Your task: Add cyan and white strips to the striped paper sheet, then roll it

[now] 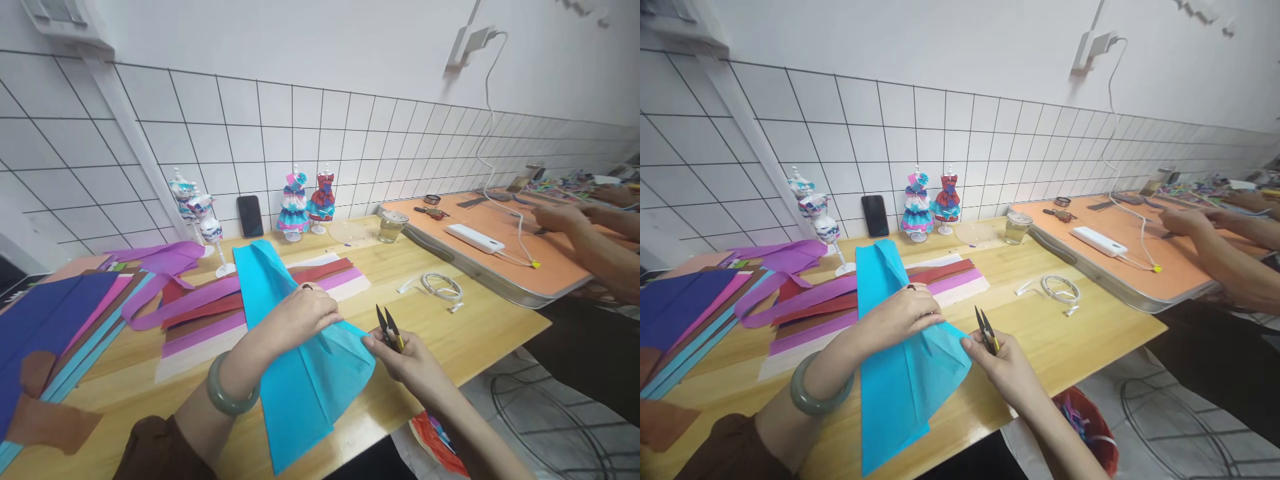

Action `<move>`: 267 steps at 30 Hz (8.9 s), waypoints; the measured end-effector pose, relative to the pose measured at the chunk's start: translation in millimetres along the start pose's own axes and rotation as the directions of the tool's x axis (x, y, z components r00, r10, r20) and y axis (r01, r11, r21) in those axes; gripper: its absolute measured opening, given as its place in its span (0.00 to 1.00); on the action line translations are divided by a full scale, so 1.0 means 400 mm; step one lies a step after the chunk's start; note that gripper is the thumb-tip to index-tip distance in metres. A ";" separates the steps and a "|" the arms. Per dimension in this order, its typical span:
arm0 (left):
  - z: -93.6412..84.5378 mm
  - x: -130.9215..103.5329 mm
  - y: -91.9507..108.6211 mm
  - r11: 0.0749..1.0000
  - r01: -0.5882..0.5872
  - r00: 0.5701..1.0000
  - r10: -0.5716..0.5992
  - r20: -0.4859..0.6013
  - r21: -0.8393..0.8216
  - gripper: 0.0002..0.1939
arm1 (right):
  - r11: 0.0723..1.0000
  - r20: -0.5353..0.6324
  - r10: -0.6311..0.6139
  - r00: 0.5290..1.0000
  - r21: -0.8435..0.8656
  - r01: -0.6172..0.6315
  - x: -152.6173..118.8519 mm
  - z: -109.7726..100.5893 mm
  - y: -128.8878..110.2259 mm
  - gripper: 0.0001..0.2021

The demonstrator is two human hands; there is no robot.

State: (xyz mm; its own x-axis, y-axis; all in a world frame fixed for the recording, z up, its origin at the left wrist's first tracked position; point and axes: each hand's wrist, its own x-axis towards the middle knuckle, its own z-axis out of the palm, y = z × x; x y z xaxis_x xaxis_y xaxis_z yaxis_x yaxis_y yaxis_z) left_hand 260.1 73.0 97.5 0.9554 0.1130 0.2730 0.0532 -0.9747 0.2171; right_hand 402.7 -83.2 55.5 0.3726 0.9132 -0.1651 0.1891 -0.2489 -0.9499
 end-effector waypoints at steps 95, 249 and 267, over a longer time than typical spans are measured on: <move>-0.018 -0.020 -0.025 0.981 0.060 0.989 -0.034 0.145 -0.185 0.15 | 0.992 0.325 0.047 0.944 -0.125 -0.006 -0.011 -0.040 -0.015 0.25; 0.055 0.001 -0.054 0.963 0.051 0.997 -0.032 0.074 -0.265 0.11 | 0.991 0.363 0.073 0.929 0.077 -0.108 -0.062 -0.049 0.013 0.22; 0.055 -0.001 -0.052 0.963 0.054 0.997 -0.039 0.064 -0.262 0.12 | 0.997 0.340 0.060 0.939 0.018 -0.070 -0.062 -0.045 0.021 0.22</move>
State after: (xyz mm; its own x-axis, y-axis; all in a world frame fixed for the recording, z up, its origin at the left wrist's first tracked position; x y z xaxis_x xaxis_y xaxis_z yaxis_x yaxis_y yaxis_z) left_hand 265.0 89.0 72.1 0.9691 0.1382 0.2041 0.0269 -0.8824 0.4697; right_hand 411.3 -113.7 56.4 0.0520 0.9520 -0.3018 0.1466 -0.3062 -0.9406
